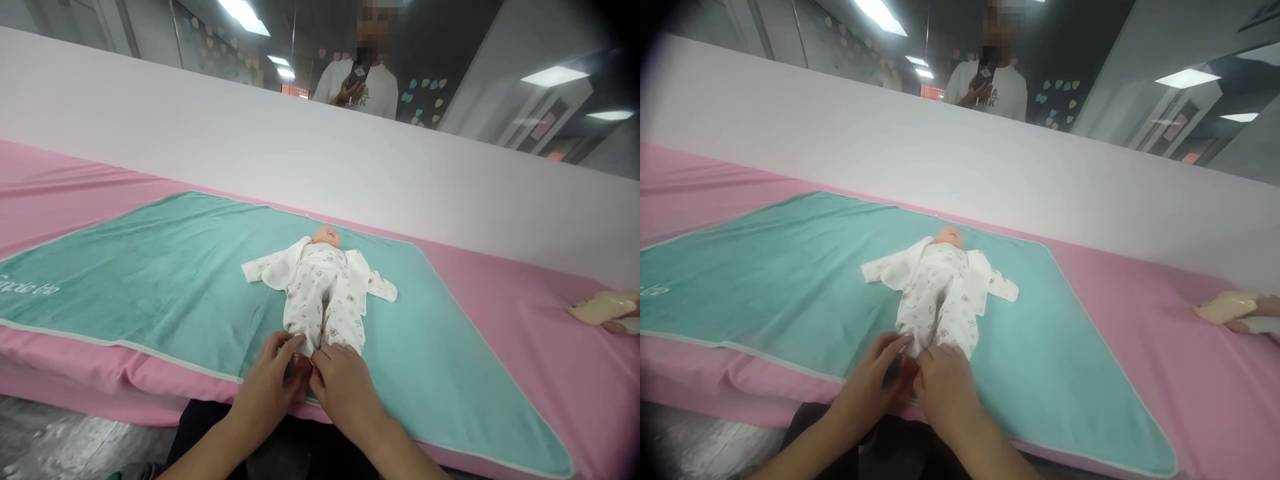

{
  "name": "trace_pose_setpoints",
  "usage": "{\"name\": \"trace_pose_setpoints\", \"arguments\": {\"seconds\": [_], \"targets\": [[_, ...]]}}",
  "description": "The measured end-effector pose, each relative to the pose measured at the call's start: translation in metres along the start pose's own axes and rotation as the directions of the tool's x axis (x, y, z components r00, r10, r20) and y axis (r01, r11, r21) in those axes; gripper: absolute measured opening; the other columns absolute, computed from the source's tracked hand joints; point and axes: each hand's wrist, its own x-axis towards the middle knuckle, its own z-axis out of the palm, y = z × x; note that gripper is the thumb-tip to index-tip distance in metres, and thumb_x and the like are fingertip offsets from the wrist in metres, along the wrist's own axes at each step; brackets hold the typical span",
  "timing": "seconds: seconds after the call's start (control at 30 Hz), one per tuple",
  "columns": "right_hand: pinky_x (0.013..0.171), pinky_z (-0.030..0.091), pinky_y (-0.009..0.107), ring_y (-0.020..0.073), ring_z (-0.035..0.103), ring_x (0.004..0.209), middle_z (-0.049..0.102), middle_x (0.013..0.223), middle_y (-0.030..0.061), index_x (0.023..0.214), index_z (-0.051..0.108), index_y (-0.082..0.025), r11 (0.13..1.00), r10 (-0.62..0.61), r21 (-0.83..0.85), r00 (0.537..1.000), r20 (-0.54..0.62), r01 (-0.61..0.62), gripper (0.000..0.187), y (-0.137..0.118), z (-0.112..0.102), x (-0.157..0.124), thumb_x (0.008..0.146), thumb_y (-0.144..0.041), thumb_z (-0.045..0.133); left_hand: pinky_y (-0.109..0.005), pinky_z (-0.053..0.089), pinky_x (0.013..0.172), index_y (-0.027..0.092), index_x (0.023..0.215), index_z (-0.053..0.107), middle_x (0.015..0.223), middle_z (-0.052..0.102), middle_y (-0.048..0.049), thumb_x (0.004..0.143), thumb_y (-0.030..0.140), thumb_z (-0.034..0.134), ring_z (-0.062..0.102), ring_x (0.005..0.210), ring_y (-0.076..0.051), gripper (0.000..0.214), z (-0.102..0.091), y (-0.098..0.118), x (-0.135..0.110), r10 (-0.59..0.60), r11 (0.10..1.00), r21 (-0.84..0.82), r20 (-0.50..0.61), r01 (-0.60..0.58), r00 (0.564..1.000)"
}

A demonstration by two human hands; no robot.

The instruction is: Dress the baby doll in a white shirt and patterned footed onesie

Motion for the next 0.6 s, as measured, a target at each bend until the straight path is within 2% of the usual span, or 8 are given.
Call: {"name": "trace_pose_setpoints", "arguments": {"seconds": [0.07, 0.2, 0.27, 0.37, 0.47, 0.53, 0.6], "targets": [[0.069, 0.032, 0.029, 0.0136, 0.046, 0.072, 0.054, 0.072, -0.0001, 0.069, 0.049, -0.018, 0.995, -0.024, 0.095, 1.000, -0.008, 0.024, 0.008, -0.004, -0.004, -0.005, 0.074, -0.012, 0.047, -0.038, 0.045, 0.085, 0.022, 0.117, 0.045, 0.112, 0.046, -0.0093, 0.078, 0.013, 0.048, 0.047, 0.102, -0.021, 0.040, -0.001, 0.005, 0.000, 0.028, 0.998, 0.055, -0.031, -0.026, 0.999], [0.066, 0.031, 0.025, 0.0114, 0.045, 0.073, 0.051, 0.070, -0.0023, 0.064, 0.043, -0.017, 0.951, -0.174, 0.267, 0.984, 0.037, 0.158, 0.009, -0.009, -0.008, -0.020, 0.068, -0.010, 0.048, -0.039, 0.045, 0.079, 0.019, 0.104, 0.051, 0.106, 0.053, -0.0096, 0.070, 0.009, 0.050, 0.051, 0.094, -0.024, 0.036, -0.005, 0.013, 0.004, 0.082, 0.972, 0.222, -0.004, -0.079, 0.997], [0.065, 0.031, 0.025, 0.0111, 0.044, 0.072, 0.050, 0.069, -0.0026, 0.063, 0.043, -0.018, 0.943, -0.194, 0.286, 0.980, 0.054, 0.171, 0.010, -0.008, -0.007, -0.025, 0.068, -0.011, 0.048, -0.038, 0.046, 0.074, 0.019, 0.101, 0.053, 0.101, 0.057, -0.0092, 0.071, 0.010, 0.049, 0.054, 0.088, -0.025, 0.032, -0.008, 0.012, 0.006, 0.094, 0.953, 0.289, -0.006, -0.089, 0.996], [0.067, 0.032, 0.027, 0.0121, 0.043, 0.072, 0.050, 0.070, -0.0016, 0.065, 0.045, -0.018, 0.964, -0.167, 0.219, 0.985, 0.044, 0.154, 0.008, -0.004, -0.003, -0.028, 0.070, -0.013, 0.047, -0.037, 0.047, 0.072, 0.024, 0.105, 0.052, 0.102, 0.058, -0.0084, 0.067, 0.004, 0.045, 0.056, 0.087, -0.025, 0.043, -0.012, 0.003, -0.003, 0.070, 0.938, 0.341, -0.028, -0.056, 0.997], [0.075, 0.033, 0.031, 0.0138, 0.043, 0.075, 0.051, 0.072, -0.0005, 0.070, 0.048, -0.018, 0.960, -0.241, 0.155, 0.970, 0.025, 0.234, 0.006, 0.001, -0.001, -0.033, 0.072, -0.013, 0.048, -0.039, 0.048, 0.075, 0.025, 0.108, 0.051, 0.109, 0.057, -0.0069, 0.057, -0.004, 0.037, 0.056, 0.093, -0.025, 0.060, -0.019, -0.006, -0.026, 0.047, 0.937, 0.346, -0.004, -0.043, 0.999], [0.078, 0.034, 0.032, 0.0144, 0.045, 0.077, 0.053, 0.077, 0.0002, 0.076, 0.051, -0.019, 0.940, -0.292, 0.189, 0.956, 0.007, 0.285, 0.006, 0.006, -0.003, -0.039, 0.076, -0.015, 0.048, -0.039, 0.049, 0.079, 0.026, 0.111, 0.050, 0.117, 0.053, -0.0060, 0.055, -0.006, 0.034, 0.053, 0.101, -0.024, 0.067, -0.027, -0.006, -0.041, 0.056, 0.954, 0.294, 0.033, -0.063, 0.998], [0.077, 0.035, 0.031, 0.0145, 0.046, 0.081, 0.054, 0.085, 0.0011, 0.086, 0.052, -0.021, 0.938, -0.218, 0.268, 0.975, -0.037, 0.220, 0.009, 0.016, -0.006, -0.047, 0.082, -0.017, 0.045, -0.038, 0.047, 0.086, 0.027, 0.114, 0.048, 0.126, 0.046, -0.0055, 0.061, -0.004, 0.034, 0.047, 0.112, -0.023, 0.064, -0.034, 0.001, -0.049, 0.060, 0.977, 0.203, 0.050, -0.069, 0.997]]}}
